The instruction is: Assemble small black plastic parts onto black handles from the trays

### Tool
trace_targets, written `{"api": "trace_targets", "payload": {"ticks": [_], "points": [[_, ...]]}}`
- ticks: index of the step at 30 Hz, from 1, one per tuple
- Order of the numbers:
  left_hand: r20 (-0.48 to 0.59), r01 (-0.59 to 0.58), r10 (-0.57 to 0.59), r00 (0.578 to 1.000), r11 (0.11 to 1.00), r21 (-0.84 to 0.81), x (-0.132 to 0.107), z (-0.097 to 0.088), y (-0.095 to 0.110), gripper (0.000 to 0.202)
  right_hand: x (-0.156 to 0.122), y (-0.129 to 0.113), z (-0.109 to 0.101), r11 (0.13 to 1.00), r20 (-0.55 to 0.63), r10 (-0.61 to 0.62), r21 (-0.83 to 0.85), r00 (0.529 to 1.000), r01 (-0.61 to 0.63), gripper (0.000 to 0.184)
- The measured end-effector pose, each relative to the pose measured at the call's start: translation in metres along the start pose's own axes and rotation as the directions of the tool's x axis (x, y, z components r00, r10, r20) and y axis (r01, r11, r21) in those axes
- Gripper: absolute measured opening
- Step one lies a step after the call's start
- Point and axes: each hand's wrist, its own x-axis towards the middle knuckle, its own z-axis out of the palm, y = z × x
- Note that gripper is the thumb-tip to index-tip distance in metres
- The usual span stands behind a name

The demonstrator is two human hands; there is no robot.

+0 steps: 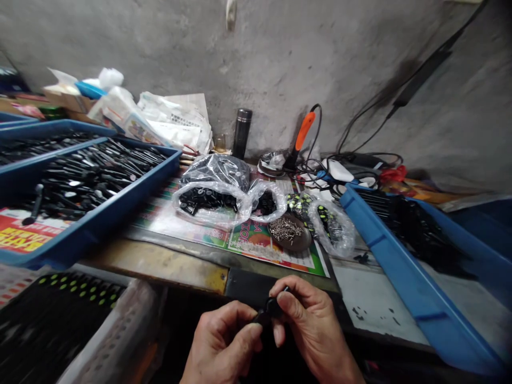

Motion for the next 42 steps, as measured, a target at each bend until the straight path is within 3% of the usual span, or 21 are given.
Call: {"api": "trace_targets", "payload": {"ticks": [19,23,28,42], "points": [[-0.046,-0.148,0.162,0.986,0.964,0.22,-0.005,-0.003,-0.014,0.033,-0.008,-0.003,-0.005,0.973,0.188,-0.003,-0.227,0.982,0.046,0.027],[0.033,-0.024,0.021,0.999,0.997,0.075,-0.003,-0.004,-0.015,0.043,-0.007,-0.005,-0.004,0.965,0.141,-0.018,-0.257,0.99,0.055,0.03],[0.113,0.163,-0.15,0.982,0.98,-0.112,0.003,-0.003,-0.018,0.05,-0.007,-0.001,-0.003,0.974,0.098,0.029,-0.226,0.995,-0.006,0.036],[0.027,0.262,-0.262,0.965,0.946,-0.191,0.0,0.002,-0.012,0.051,-0.014,0.022,0.003,0.979,0.021,0.034,-0.202,0.999,-0.029,0.038]]}}
